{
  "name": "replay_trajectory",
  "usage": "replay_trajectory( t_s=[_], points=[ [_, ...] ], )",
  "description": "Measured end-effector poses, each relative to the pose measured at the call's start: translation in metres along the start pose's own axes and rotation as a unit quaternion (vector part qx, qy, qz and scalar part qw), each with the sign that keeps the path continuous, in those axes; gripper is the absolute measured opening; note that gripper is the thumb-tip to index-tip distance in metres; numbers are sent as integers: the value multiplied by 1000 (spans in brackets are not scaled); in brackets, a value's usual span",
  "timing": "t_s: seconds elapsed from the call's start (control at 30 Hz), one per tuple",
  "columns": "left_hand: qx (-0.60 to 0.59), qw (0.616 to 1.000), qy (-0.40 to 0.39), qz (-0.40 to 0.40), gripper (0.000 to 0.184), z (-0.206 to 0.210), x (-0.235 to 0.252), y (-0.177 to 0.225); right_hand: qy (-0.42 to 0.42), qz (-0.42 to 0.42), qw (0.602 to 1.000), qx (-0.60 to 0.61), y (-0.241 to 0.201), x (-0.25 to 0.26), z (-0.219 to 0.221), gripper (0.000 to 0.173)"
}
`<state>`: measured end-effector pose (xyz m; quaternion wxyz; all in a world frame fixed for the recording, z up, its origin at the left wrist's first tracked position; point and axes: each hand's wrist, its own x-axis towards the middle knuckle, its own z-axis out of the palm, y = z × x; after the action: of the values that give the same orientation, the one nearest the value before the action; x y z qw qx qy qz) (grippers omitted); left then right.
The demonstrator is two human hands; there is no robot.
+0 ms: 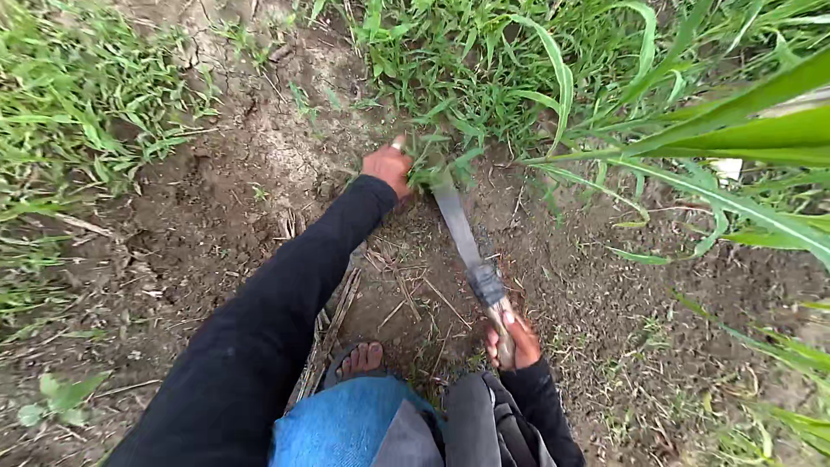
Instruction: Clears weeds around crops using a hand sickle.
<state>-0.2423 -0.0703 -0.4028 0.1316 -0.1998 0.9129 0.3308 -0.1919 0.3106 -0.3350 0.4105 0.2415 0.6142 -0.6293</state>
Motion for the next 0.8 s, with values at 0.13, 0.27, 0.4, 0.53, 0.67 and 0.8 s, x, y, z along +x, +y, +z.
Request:
replay_trajectory(
  t_s=[0.13,0.27,0.4,0.53,0.67,0.8],
  points=[
    [29,999,28,1,56,-31,58,37,-44,32,998,13,-7,16,20,35],
    [49,994,21,-92,70,-36,107,50,-23,83,996,3,-51,71,105,38],
    [94,984,0,-151,63,-30,132,49,-7,76,996,37,-43,72,117,36],
    [138,971,-34,-195,49,-28,138,55,5,52,998,36,-16,33,102,35],
    [128,982,-50,-130,34,-30,113,47,90,-69,990,-89,-15,-26,39,46],
    [57,993,-42,-93,41,-13,92,51,146,-276,883,-351,-73,-98,-38,52]
  ],
)
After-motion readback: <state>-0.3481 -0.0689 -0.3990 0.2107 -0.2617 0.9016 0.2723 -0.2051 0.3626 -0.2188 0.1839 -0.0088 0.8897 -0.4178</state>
